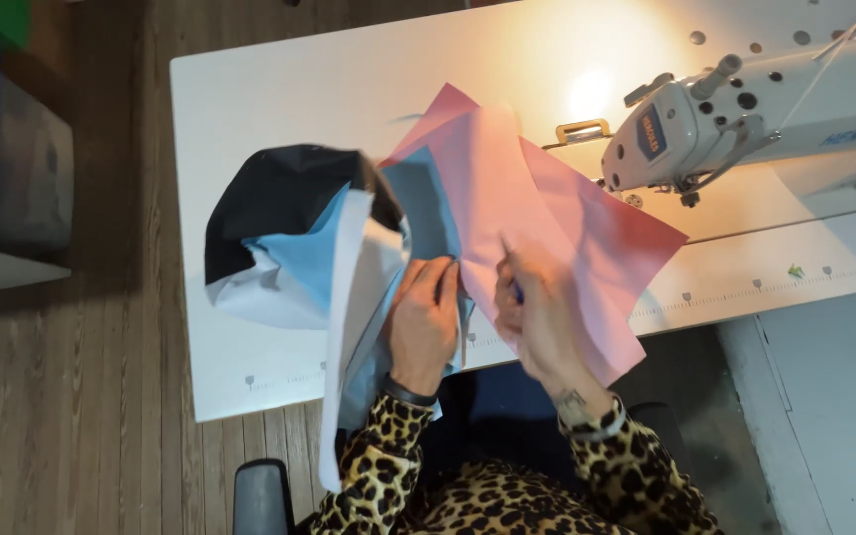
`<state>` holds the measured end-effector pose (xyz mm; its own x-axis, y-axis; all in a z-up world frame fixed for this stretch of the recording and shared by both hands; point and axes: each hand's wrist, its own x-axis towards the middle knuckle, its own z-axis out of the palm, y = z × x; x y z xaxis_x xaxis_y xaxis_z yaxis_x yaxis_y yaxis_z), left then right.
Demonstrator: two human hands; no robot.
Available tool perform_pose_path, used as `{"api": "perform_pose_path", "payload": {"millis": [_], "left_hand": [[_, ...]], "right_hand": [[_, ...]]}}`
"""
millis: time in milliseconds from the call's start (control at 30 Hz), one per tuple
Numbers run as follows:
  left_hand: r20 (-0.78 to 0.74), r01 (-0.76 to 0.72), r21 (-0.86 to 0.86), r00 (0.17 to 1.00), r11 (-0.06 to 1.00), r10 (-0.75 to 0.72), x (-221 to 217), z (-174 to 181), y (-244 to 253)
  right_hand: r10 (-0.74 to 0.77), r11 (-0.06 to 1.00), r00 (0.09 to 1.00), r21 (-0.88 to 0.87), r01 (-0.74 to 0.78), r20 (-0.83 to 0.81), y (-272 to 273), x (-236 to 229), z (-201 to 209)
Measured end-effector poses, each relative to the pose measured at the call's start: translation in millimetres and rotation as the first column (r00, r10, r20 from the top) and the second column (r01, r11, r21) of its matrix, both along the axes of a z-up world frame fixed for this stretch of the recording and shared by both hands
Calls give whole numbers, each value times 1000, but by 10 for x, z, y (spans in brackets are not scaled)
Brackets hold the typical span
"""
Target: The person is trimming edges of leather pieces using small snips at a sewing station.
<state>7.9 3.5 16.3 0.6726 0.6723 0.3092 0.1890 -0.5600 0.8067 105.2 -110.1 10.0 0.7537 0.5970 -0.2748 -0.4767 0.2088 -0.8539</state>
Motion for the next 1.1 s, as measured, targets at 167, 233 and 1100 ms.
{"api": "perform_pose_path", "payload": {"millis": [167, 233, 1100], "left_hand": [[62, -57, 64, 997, 996, 54, -34, -34, -19], [64, -56, 78, 997, 995, 51, -20, -33, 15], [12, -56, -255, 998, 965, 61, -80, -87, -9]], "right_hand": [[148, 979, 934, -87, -185, -325, -59, -190, 99], [168, 980, 925, -46, -195, -340, -24, -255, 66], [77, 997, 929, 25, -73, -362, 160, -421, 43]]}}
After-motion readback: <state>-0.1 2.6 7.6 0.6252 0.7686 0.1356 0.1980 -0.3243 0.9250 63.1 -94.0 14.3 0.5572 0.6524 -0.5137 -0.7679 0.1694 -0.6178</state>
